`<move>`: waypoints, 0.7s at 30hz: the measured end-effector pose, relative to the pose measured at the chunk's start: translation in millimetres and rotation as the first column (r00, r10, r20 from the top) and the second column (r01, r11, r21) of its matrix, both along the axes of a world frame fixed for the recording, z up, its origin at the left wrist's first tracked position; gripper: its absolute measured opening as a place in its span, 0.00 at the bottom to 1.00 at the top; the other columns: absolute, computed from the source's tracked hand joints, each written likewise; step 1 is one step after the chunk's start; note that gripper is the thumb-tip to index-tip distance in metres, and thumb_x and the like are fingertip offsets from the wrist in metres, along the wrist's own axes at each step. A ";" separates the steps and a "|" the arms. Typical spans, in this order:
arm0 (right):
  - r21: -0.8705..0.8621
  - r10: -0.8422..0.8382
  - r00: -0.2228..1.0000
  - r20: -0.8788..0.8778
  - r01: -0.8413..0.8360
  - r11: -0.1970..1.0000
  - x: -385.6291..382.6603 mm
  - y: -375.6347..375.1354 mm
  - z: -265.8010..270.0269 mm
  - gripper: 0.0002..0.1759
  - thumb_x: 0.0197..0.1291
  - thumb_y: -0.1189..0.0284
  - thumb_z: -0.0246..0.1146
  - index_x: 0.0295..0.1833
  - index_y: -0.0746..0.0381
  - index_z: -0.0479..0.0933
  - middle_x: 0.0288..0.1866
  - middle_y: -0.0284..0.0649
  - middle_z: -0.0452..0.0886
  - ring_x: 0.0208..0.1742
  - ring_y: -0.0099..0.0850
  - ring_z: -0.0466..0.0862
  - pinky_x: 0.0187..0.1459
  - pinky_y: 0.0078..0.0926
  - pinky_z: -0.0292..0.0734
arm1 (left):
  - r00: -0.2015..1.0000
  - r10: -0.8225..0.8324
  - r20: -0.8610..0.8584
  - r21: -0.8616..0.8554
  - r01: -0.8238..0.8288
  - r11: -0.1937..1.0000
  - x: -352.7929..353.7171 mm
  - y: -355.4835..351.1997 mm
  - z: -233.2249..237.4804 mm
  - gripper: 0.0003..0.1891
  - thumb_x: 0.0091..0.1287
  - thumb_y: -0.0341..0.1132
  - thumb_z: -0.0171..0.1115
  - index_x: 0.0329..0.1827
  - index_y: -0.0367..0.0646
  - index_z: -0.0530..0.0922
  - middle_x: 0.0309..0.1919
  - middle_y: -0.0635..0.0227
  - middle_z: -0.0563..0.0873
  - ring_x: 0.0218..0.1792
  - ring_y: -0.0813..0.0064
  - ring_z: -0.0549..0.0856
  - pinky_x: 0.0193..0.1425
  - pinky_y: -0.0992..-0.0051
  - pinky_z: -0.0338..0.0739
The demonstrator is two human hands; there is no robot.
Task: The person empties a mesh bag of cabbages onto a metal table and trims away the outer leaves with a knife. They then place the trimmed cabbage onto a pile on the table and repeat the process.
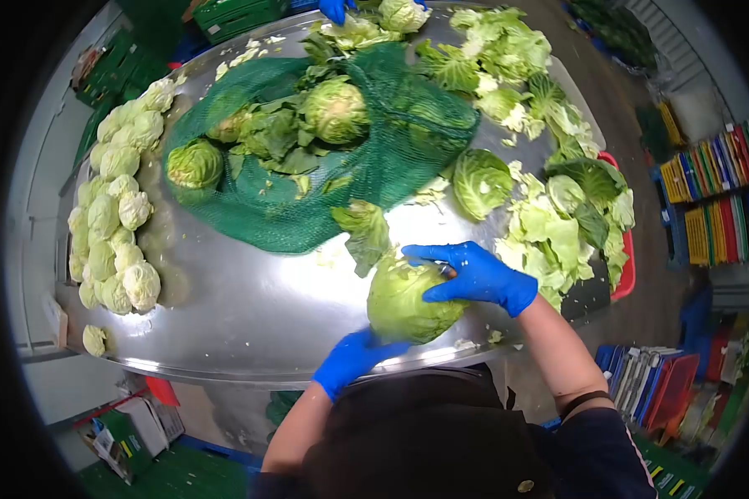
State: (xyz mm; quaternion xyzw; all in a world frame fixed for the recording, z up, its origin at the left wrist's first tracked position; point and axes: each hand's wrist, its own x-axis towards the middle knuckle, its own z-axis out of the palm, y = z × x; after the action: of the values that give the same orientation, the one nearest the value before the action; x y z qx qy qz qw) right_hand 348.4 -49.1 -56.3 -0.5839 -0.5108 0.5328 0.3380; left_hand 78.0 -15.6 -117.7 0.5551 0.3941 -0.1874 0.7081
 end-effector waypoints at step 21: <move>0.223 -0.364 0.883 0.296 0.307 0.925 -22.7 -116.9 -48.0 0.08 0.65 0.69 0.57 0.45 0.61 0.69 0.28 0.50 0.80 0.28 0.50 0.82 0.28 0.45 0.74 | 0.877 0.297 0.379 0.416 -0.448 0.792 50.6 -13.7 17.5 0.62 0.44 0.38 0.82 0.77 0.40 0.45 0.69 0.55 0.60 0.68 0.60 0.66 0.72 0.63 0.65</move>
State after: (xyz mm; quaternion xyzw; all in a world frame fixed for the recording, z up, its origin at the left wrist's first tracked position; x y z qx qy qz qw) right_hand 325.7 -166.0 -104.3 -0.7141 -0.4946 0.3146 0.3828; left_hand 128.6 -29.2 -100.2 0.6482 0.4212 0.1485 0.6167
